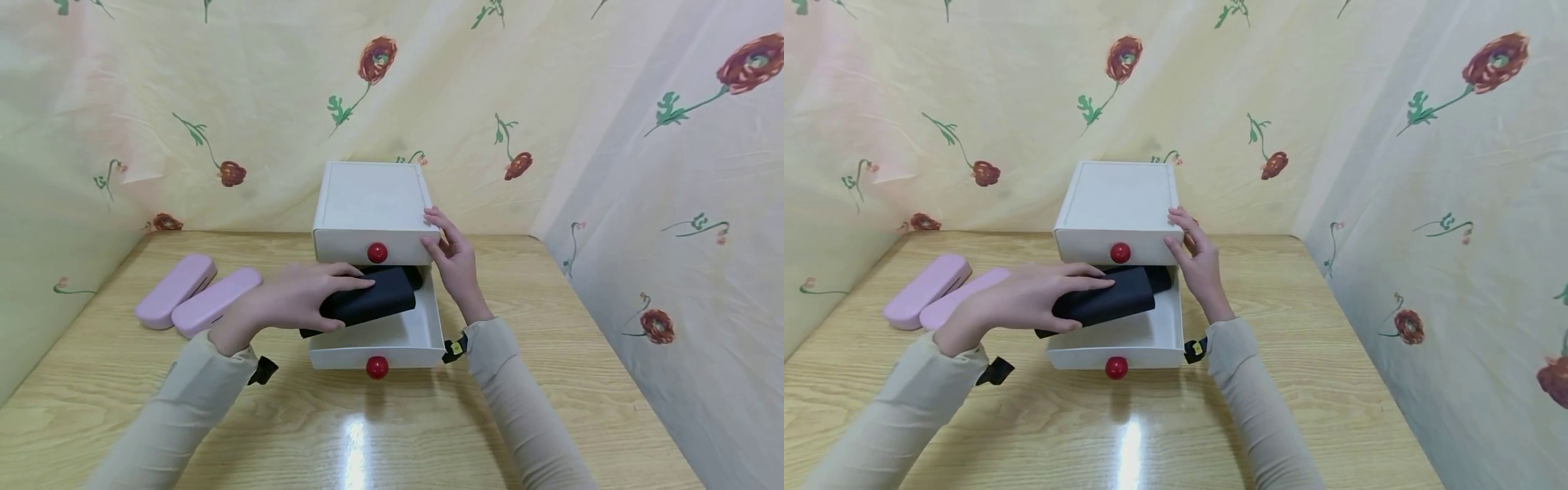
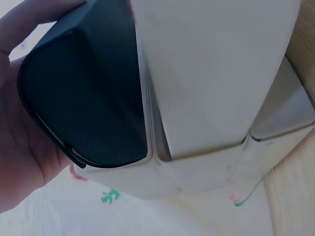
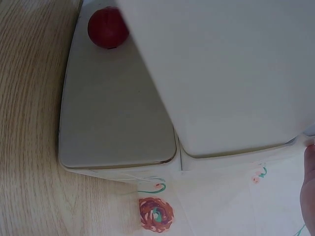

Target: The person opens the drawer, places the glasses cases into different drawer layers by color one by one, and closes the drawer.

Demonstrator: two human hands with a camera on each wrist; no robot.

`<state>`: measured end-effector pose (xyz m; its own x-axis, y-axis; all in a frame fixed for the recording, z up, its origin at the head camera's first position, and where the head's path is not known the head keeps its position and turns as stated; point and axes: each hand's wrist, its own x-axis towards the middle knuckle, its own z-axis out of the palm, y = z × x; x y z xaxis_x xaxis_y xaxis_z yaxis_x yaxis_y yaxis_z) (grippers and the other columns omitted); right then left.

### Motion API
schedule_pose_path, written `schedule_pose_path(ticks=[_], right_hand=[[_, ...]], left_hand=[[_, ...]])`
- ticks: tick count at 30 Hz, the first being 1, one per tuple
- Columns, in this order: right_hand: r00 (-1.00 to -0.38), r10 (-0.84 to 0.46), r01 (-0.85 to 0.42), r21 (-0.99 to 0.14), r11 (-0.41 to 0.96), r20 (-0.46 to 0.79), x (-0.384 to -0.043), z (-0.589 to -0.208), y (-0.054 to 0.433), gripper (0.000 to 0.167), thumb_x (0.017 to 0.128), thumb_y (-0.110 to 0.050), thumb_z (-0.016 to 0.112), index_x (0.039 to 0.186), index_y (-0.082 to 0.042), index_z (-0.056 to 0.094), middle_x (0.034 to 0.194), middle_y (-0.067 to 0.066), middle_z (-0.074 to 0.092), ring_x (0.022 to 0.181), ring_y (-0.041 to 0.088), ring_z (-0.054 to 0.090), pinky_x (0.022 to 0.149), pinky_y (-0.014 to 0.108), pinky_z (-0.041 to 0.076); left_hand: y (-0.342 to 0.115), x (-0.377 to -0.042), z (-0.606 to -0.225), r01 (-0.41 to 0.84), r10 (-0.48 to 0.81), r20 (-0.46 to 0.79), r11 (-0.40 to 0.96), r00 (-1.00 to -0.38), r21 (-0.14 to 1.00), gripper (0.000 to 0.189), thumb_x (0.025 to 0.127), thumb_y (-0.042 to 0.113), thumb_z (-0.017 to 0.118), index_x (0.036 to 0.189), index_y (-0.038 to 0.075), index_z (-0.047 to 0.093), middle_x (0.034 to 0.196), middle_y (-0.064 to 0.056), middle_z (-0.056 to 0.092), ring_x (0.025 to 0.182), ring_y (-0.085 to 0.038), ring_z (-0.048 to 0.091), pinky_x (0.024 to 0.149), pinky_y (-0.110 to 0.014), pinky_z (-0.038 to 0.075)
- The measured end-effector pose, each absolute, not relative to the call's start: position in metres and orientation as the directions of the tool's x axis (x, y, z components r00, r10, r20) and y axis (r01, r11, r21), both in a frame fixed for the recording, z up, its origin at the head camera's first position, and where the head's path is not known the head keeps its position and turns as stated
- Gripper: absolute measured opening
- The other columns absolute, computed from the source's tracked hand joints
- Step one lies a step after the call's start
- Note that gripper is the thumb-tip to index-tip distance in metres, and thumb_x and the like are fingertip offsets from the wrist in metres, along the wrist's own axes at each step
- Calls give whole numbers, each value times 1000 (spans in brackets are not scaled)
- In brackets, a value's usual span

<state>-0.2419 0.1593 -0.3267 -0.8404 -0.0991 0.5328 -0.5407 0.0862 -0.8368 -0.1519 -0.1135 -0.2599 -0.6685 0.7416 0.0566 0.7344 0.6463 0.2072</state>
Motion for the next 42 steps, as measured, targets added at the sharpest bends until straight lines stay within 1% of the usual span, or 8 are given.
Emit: schedule_pose_path(ticks=[6, 12, 17, 20, 28, 34, 42], right_hand=[[-844, -95, -536, -840, 87, 528, -242, -327, 159, 38, 95, -10, 60, 132, -3, 56, 145, 8, 51, 143, 8, 34, 115, 41, 36], [-841, -94, -540, -837, 89, 533, -241, -326, 159, 38, 95, -11, 61, 132, -4, 57, 145, 7, 51, 143, 8, 35, 115, 42, 37], [-859, -97, -512, -854, 96, 503, -228, -312, 155, 38, 95, -5, 58, 132, 1, 54, 146, 13, 48, 145, 14, 33, 116, 44, 35], [-864, -98, -503, -858, 108, 494, -223, -306, 154, 38, 95, -3, 57, 132, 4, 53, 147, 17, 47, 145, 17, 33, 116, 45, 35], [-850, -96, -525, -847, 83, 518, -241, -325, 160, 38, 95, -6, 59, 133, -2, 55, 146, 10, 49, 144, 10, 33, 115, 43, 36], [-832, -97, -554, -828, 82, 547, -243, -329, 160, 37, 95, -11, 61, 132, -4, 57, 145, 8, 51, 143, 9, 34, 114, 43, 37], [-832, -97, -554, -829, 81, 546, -244, -329, 160, 38, 95, -11, 61, 132, -4, 57, 145, 7, 51, 143, 8, 35, 114, 44, 37]], left_hand=[[-104, -154, -265, 748, 756, 41, 637, -654, 189, 63, 82, 32, 74, 141, 21, 52, 142, -6, 52, 117, -25, 60, 89, -42, 54], [-95, -157, -267, 760, 765, 42, 631, -643, 157, 62, 82, 32, 75, 140, 20, 54, 141, -5, 53, 123, -23, 56, 94, -43, 53], [-87, -159, -268, 769, 775, 14, 625, -632, 135, 62, 83, 33, 75, 140, 20, 53, 140, -6, 53, 126, -24, 54, 95, -44, 53], [-84, -159, -270, 772, 781, -4, 619, -625, 145, 62, 83, 32, 75, 140, 20, 53, 140, -6, 53, 126, -23, 53, 95, -43, 53], [-77, -161, -280, 770, 782, -22, 617, -623, 163, 61, 83, 32, 76, 139, 20, 55, 137, -6, 54, 124, -22, 54, 88, -40, 56], [-75, -161, -284, 761, 778, -37, 622, -627, 181, 60, 83, 32, 75, 138, 20, 55, 138, -7, 55, 124, -23, 55, 93, -43, 54], [-72, -163, -291, 752, 770, -74, 636, -634, 174, 59, 84, 31, 75, 139, 21, 55, 139, -6, 54, 125, -25, 54, 99, -46, 51]])
